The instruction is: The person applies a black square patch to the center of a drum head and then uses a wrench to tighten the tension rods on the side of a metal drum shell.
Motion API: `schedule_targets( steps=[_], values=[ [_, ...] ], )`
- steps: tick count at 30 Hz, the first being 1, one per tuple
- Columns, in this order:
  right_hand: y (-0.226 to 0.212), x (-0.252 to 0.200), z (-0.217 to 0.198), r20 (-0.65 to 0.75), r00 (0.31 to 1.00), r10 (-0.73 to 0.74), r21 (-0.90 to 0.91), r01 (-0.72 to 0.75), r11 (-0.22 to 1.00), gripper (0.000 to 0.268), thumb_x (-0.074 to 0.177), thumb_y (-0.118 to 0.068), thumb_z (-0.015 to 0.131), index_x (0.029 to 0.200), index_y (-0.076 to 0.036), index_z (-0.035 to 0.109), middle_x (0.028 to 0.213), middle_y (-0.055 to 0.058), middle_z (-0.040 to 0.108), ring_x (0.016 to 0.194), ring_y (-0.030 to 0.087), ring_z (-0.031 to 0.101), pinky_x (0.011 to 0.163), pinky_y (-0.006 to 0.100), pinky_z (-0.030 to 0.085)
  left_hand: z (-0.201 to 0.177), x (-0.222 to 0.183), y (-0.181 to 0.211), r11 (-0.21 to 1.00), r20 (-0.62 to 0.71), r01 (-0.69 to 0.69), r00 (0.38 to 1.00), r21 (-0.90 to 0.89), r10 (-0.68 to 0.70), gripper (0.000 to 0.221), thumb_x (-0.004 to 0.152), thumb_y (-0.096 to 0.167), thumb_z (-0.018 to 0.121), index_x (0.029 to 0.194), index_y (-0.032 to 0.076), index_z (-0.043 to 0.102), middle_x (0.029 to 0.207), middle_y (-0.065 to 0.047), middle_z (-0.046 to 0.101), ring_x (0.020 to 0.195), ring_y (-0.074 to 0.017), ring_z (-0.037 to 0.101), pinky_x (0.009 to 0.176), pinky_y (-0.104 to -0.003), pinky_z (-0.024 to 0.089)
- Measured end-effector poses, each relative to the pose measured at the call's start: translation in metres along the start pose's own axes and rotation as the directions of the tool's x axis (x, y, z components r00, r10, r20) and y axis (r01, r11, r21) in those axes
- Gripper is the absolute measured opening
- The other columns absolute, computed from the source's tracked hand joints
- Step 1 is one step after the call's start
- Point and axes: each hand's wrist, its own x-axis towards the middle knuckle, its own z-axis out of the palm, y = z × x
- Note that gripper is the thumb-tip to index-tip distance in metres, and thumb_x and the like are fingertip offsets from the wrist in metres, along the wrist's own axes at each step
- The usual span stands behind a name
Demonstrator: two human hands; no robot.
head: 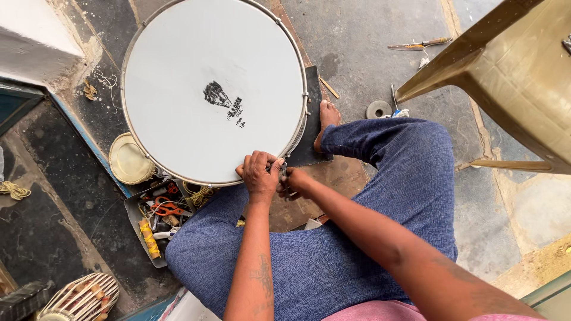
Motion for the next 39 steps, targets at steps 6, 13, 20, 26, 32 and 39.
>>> schedule_targets(
  steps=[6, 13, 20, 26, 32, 39],
  values=[
    [0.024, 0.036, 0.064, -0.390, 0.868, -0.308, 0.390, 0.459, 0.798, 0.020, 0.105, -0.022, 0.055, 0.116, -0.007, 0.061, 0.106, 0.009, 0.071, 0.086, 0.019, 0.068, 0.070, 0.037, 0.055, 0.002, 0.000, -0.003, 1.000, -0.012, -0.017, 1.000, 0.009, 0.017, 0.025, 0.080, 0.033, 0.084, 0.082, 0.019, 0.064, 0.089, 0.006, 0.064, 0.091, -0.0194, 0.058, 0.089, -0.041, 0.034],
    [0.042, 0.058, 0.074, -0.522, 0.653, -0.549, 0.331, 0.748, 0.575, 0.023, 0.108, -0.022, 0.055, 0.117, -0.002, 0.061, 0.109, 0.009, 0.070, 0.096, 0.017, 0.064, 0.078, 0.029, 0.057, 0.001, -0.001, -0.002, 1.000, -0.020, -0.027, 0.999, -0.004, 0.027, 0.025, 0.079, 0.034, 0.084, 0.082, 0.019, 0.064, 0.088, 0.006, 0.065, 0.091, -0.0208, 0.058, 0.089, -0.041, 0.033],
    [0.034, 0.043, 0.055, -0.363, 0.857, -0.365, 0.446, 0.504, 0.739, 0.024, 0.107, -0.025, 0.049, 0.119, -0.009, 0.061, 0.098, 0.008, 0.069, 0.076, 0.018, 0.064, 0.060, 0.033, 0.054, 0.004, -0.004, -0.004, 0.998, -0.019, -0.032, 0.999, 0.049, 0.033, 0.024, 0.080, 0.033, 0.083, 0.083, 0.019, 0.064, 0.088, 0.005, 0.064, 0.090, -0.0201, 0.058, 0.088, -0.041, 0.034],
    [0.039, 0.062, -0.054, 0.141, 0.972, -0.189, 0.020, 0.188, 0.982, 0.011, 0.105, -0.019, 0.053, 0.104, -0.008, 0.054, 0.066, -0.001, 0.046, 0.050, 0.014, 0.044, 0.043, 0.034, 0.041, 0.005, -0.004, -0.005, 0.998, -0.025, -0.051, 0.998, 0.030, 0.052, 0.026, 0.082, 0.036, 0.083, 0.084, 0.018, 0.063, 0.089, 0.005, 0.065, 0.091, -0.0211, 0.058, 0.087, -0.042, 0.032],
    [-0.017, 0.077, -0.097, 0.283, 0.958, -0.053, -0.876, 0.280, 0.393, 0.025, 0.082, -0.011, 0.068, 0.106, -0.011, 0.062, 0.080, 0.004, 0.070, 0.069, 0.020, 0.071, 0.056, 0.042, 0.061, -0.001, 0.003, -0.001, 0.997, -0.045, -0.058, 0.997, 0.056, 0.060, 0.024, 0.081, 0.034, 0.082, 0.083, 0.019, 0.064, 0.089, 0.004, 0.064, 0.092, -0.0231, 0.058, 0.086, -0.044, 0.032],
    [-0.035, 0.062, -0.094, 0.232, 0.970, -0.066, -0.946, 0.241, 0.215, 0.030, 0.084, -0.019, 0.072, 0.110, -0.011, 0.060, 0.087, 0.011, 0.073, 0.077, 0.027, 0.073, 0.061, 0.047, 0.060, -0.007, 0.001, 0.007, 1.000, -0.004, -0.011, 1.000, -0.029, 0.010, 0.022, 0.081, 0.031, 0.082, 0.085, 0.018, 0.065, 0.090, 0.004, 0.065, 0.091, -0.0223, 0.059, 0.088, -0.043, 0.034]
  ],
)
